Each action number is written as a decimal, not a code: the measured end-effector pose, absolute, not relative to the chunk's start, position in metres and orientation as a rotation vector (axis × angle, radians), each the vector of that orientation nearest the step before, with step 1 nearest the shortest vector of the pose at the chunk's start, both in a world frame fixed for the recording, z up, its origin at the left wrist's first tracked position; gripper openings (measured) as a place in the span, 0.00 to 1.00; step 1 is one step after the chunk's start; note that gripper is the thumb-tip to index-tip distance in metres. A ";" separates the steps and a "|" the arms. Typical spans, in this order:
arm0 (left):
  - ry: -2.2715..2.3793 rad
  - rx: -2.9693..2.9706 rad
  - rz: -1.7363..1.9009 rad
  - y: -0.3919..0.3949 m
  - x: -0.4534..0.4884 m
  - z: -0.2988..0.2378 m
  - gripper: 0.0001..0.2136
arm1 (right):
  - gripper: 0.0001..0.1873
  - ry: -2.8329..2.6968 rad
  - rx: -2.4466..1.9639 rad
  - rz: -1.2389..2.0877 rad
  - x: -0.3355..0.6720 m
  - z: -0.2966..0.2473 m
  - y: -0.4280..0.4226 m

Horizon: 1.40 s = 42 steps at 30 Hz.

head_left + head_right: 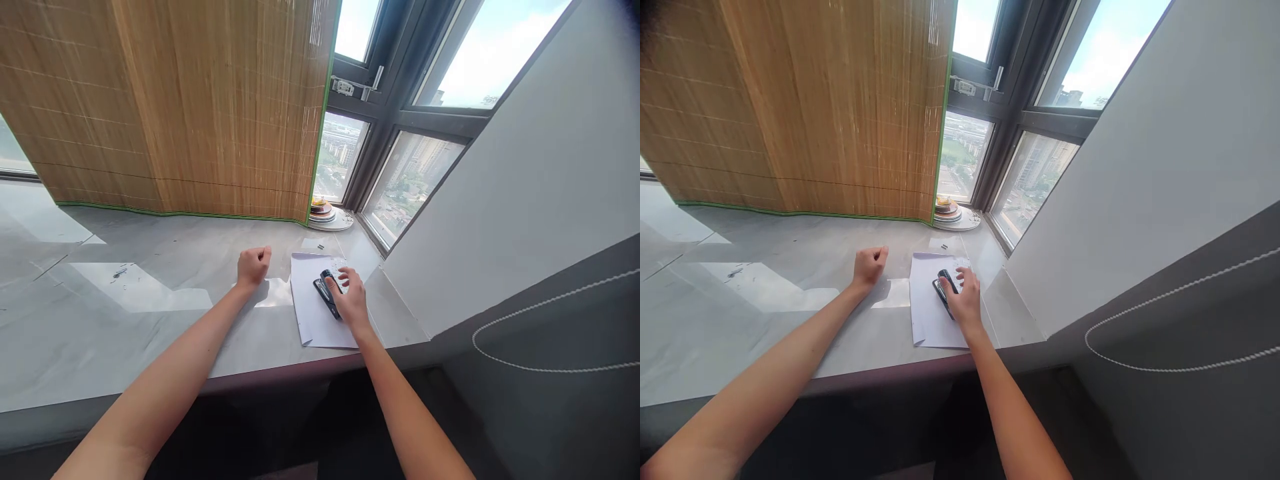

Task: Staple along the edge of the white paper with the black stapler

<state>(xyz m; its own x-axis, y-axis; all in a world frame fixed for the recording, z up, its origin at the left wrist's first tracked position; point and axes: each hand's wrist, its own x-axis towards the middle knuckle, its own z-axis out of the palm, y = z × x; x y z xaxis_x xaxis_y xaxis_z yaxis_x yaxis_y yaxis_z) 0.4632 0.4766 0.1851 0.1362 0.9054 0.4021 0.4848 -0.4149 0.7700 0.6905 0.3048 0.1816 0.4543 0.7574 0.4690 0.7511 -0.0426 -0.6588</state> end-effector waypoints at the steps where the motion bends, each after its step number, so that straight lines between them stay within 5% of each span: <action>1: 1.324 1.928 1.239 0.477 0.463 0.185 0.23 | 0.18 -1.255 -1.742 -0.021 0.699 0.185 0.312; 6: 1.309 1.865 1.315 0.480 0.461 0.185 0.20 | 0.11 -1.579 -1.714 -0.106 0.740 0.184 0.374; 13: 1.242 1.820 1.328 0.485 0.459 0.179 0.16 | 0.30 -1.801 -2.091 -0.055 0.737 0.160 0.419; 22: 0.971 1.304 1.337 0.490 0.443 0.194 0.18 | 0.32 -2.018 -2.195 0.217 0.725 0.164 0.432; 28: 0.294 0.833 1.443 0.515 0.363 0.208 0.26 | 0.34 -2.092 -2.101 0.206 0.650 0.167 0.455; 35: -0.384 0.526 1.998 0.551 0.278 0.186 0.29 | 0.35 -2.144 -1.878 0.225 0.522 0.163 0.493; 42: -0.394 0.571 2.049 0.562 0.269 0.182 0.29 | 0.36 -2.202 -1.711 0.314 0.461 0.159 0.513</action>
